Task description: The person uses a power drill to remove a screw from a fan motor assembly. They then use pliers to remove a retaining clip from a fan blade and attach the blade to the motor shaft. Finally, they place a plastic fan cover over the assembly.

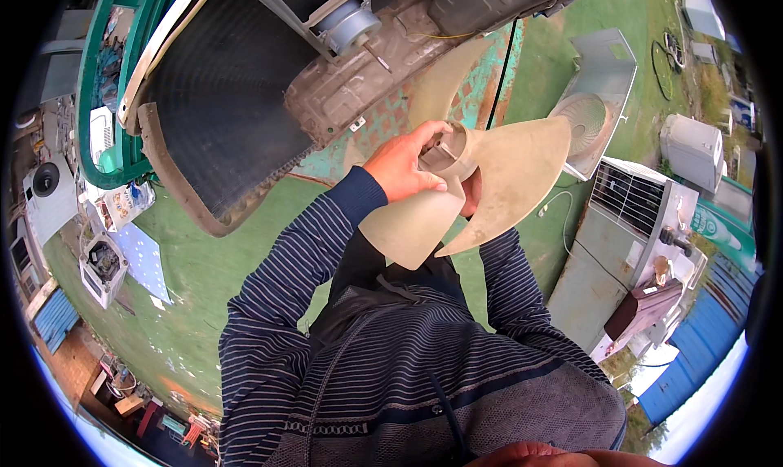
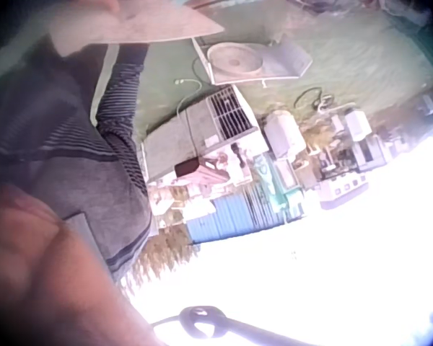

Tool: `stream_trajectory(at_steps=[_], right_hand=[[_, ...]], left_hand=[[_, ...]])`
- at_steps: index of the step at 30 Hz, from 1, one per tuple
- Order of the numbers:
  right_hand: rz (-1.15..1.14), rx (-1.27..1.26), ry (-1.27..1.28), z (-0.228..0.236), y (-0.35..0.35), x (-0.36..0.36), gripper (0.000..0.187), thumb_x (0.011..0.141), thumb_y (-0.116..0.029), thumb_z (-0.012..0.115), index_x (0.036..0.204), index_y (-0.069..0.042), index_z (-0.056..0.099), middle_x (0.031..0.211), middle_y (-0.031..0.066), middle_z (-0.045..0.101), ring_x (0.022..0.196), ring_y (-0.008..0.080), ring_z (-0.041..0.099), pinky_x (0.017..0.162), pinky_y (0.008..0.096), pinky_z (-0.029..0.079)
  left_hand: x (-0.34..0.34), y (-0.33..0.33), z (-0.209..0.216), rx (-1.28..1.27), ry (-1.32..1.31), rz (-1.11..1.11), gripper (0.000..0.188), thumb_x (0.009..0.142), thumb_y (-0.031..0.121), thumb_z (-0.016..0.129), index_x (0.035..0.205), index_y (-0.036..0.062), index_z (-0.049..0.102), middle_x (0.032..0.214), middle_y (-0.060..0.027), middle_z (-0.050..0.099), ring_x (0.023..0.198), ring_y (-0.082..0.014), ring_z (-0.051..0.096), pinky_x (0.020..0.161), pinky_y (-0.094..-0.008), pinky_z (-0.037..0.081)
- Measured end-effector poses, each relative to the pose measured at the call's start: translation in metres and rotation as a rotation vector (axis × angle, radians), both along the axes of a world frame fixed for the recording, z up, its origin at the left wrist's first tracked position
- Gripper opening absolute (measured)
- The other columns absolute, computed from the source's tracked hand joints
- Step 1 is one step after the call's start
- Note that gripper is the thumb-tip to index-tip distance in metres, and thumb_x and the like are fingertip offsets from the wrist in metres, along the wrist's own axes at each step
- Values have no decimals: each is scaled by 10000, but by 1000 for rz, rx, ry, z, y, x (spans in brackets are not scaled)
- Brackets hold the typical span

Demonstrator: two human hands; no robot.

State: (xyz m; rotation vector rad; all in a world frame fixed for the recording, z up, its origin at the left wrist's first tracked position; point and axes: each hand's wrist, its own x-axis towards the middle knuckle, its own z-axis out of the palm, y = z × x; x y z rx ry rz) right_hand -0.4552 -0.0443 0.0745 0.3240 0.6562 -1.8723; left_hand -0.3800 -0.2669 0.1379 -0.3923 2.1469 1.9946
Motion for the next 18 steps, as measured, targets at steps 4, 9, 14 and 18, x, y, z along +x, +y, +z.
stream_trajectory(at_steps=[4, 9, 14, 18], right_hand=[[-25, -2, -15, -20, -12, -1, 592, 969, -391, 598, 1435, -74, 419, 1358, 115, 565, 1202, 267, 579, 1018, 441, 485], [-49, -6, -13, -37, -23, -7, 587, 970, -390, 597, 1434, -76, 420, 1356, 113, 567, 1202, 267, 578, 1021, 441, 482], [-63, -4, -21, -36, -15, -14, 582, 971, -389, 595, 1432, -78, 421, 1354, 111, 569, 1203, 267, 578, 1024, 442, 480], [-80, 2, -24, -37, -9, -14, 579, 972, -388, 594, 1431, -79, 423, 1353, 109, 570, 1203, 267, 577, 1026, 442, 478]], left_hand=[[-3, -12, 14, 16, -111, -65, 999, 705, 87, 838, 1531, 187, 285, 1241, -188, 624, 1173, -314, 589, 1008, -400, 450], [3, -30, 15, 154, -46, 81, 994, 727, 104, 839, 1545, 194, 279, 1257, -152, 612, 1187, -253, 579, 1021, -419, 440], [-18, -71, -31, 230, -166, 774, 411, 886, 189, 728, 1221, -5, 592, 1031, -87, 662, 862, -148, 656, 704, -280, 531], [-46, -86, -43, 235, -404, 827, 277, 928, 198, 678, 1085, -26, 635, 901, -73, 657, 732, -143, 658, 552, -280, 519]])
